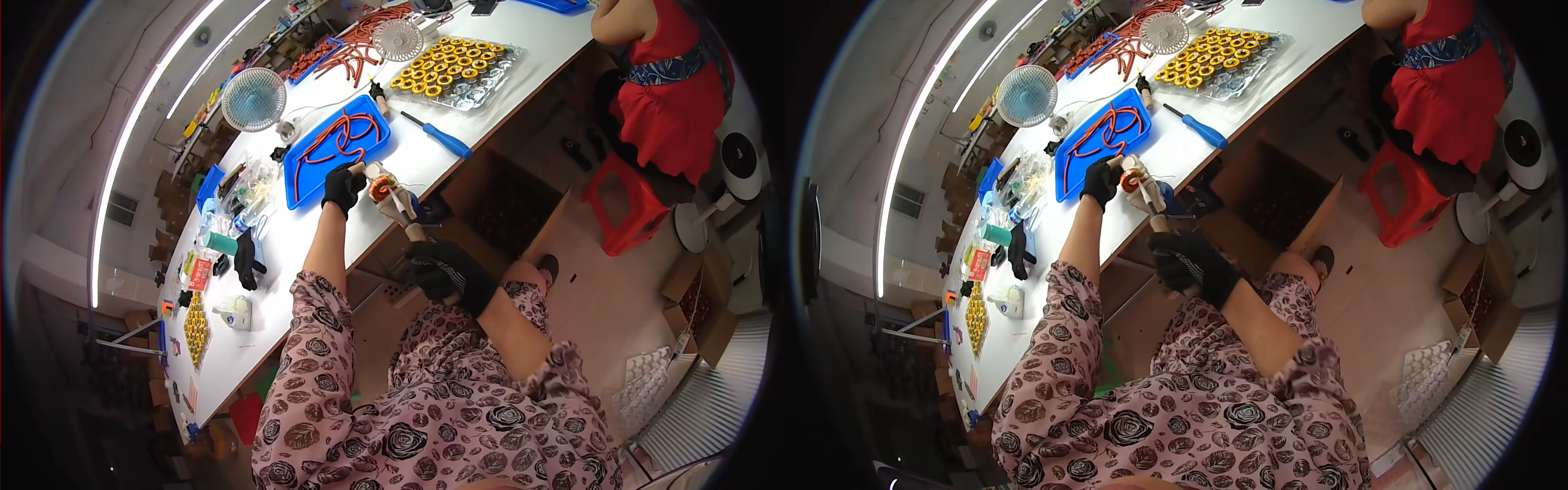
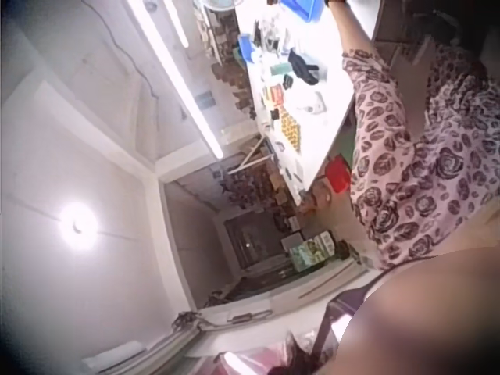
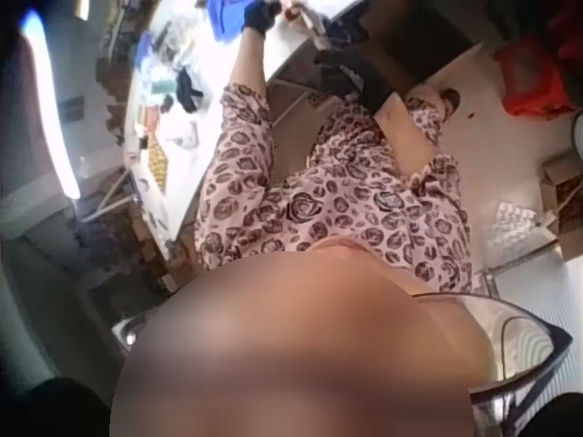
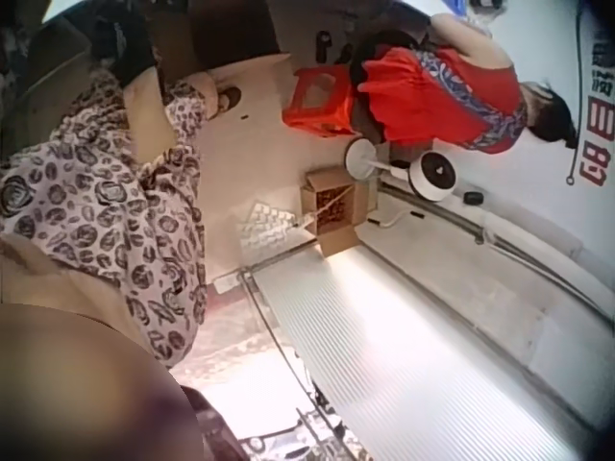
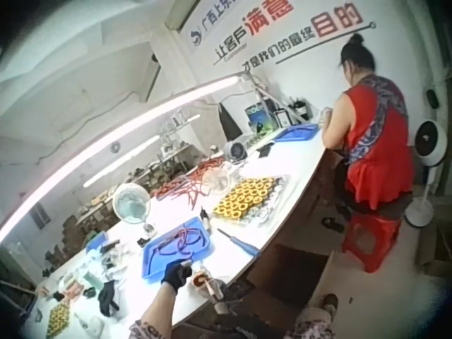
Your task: Using a manual handheld tool to wrap red wires onto terminals of a component.
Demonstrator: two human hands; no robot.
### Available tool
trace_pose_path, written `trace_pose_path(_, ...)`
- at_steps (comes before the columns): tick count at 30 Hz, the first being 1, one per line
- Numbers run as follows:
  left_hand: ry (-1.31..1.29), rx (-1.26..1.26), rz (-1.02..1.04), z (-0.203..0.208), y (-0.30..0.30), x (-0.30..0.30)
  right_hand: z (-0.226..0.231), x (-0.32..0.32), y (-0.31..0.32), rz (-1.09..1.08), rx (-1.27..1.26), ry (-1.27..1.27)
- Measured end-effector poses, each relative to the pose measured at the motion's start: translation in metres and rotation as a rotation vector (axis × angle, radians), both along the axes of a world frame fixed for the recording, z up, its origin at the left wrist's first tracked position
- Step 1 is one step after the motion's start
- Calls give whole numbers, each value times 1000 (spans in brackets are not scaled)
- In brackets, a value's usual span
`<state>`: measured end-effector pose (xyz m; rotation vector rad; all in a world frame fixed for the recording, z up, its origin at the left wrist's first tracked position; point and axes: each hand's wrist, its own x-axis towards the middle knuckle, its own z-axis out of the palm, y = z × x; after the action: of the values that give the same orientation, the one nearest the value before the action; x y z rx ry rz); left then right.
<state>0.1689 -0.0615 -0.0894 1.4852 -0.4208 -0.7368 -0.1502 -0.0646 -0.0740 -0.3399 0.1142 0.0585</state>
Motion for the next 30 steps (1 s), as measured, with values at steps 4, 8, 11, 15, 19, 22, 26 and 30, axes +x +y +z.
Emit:
trace_pose_path(4, -148, -52, -80, 35, 17, -28, -21, -30, 2, 16, -5, 20)
trace_pose_path(8, -1357, -33, -197, 81, 57, -96, -20, -116, 21, 83, 83, 106)
trace_pose_path(11, -1686, 209, -608, 88, 73, -158, -7, -204, 34, 3, 23, 378)
trace_pose_path(15, -1668, 341, -697, 101, 63, -185, 8, -245, 32, -52, -142, 414)
trace_pose_path(19, -1949, 119, -608, 125, 26, -178, 18, -199, 25, -470, -823, 641)
trace_pose_path(22, -1498, 135, -609, 141, -2, -167, 21, -163, 25, -645, -1146, 583)
trace_pose_path(26, -1435, 577, -938, 117, 5, -172, 11, -135, 17, -645, -1015, 535)
trace_pose_path(30, -1962, 649, -920, 57, 18, -198, -7, -121, 14, -576, -754, 590)
